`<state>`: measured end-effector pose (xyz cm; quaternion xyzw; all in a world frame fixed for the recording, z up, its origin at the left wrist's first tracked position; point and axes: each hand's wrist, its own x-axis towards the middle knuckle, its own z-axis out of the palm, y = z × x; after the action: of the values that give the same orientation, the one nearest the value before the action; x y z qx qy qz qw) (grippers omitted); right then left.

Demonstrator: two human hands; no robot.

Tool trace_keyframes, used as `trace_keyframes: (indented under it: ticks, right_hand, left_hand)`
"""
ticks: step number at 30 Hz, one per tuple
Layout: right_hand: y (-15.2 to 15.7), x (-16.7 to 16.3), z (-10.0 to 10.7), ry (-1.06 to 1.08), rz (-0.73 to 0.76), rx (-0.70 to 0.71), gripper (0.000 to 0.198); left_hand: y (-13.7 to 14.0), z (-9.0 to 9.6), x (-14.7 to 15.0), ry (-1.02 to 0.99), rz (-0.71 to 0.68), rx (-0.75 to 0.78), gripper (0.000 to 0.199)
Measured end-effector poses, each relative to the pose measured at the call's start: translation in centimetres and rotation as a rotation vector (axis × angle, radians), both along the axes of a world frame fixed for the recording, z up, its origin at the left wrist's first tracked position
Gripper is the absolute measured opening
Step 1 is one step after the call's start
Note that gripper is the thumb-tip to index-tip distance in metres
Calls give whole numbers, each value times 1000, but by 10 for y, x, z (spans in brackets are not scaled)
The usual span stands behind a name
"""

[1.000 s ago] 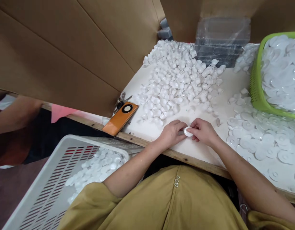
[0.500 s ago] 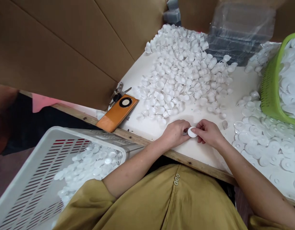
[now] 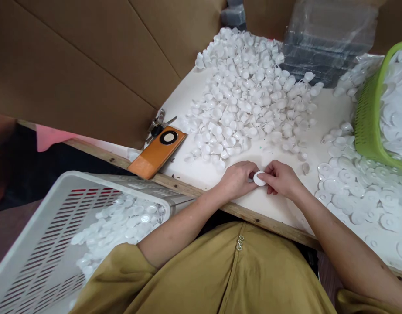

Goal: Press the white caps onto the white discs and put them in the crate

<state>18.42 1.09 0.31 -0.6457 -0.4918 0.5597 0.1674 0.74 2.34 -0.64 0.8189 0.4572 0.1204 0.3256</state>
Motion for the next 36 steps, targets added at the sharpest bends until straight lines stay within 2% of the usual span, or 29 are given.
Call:
trace_keyframes:
  ticks: [3, 6, 15, 18, 21, 24, 26, 27, 29, 31, 32, 34, 36]
  right_hand:
    - [5, -2, 5, -39, 27, -43, 24]
    - [7, -3, 9, -58, 55, -59, 22]
    - [7, -4, 2, -12, 50, -69, 20]
    - [4, -8, 2, -15, 34, -44, 23]
    - [-7, -4, 5, 7, 44, 81, 23]
    - [-21, 26, 12, -130, 2, 339, 20]
    - [-26, 61, 16, -456, -77, 580, 19]
    - [-28, 80, 16, -643, -72, 661, 19]
    - [-30, 115, 12, -920, 39, 730, 24]
    - [-31, 137, 3, -1059, 159, 735, 27]
    - [-31, 142, -2, -1099, 195, 733, 27]
    - [-30, 139, -9, -1154, 223, 738, 27]
    - [-29, 128, -11, -1211, 244, 739, 29]
  left_hand:
    - [4, 7, -3, -54, -28, -96, 30]
    - [11, 12, -2, -12, -22, -179, 30]
    - [32, 18, 7, 173, -140, -250, 26]
    - [31, 19, 12, 119, -134, -277, 22]
    - [18, 25, 5, -38, -42, -298, 21]
    - [-5, 43, -42, -137, 66, -276, 21]
    - [-23, 58, -100, -53, 132, -249, 23]
    - [-32, 64, -135, 40, 166, -252, 25]
    - [-50, 71, -207, 280, 289, -295, 28]
    - [-68, 70, -265, 566, 472, -341, 27]
    - [-75, 67, -283, 651, 555, -345, 27]
    - [-86, 61, -294, 665, 676, -286, 33]
    - [-86, 55, -271, 519, 719, -129, 43]
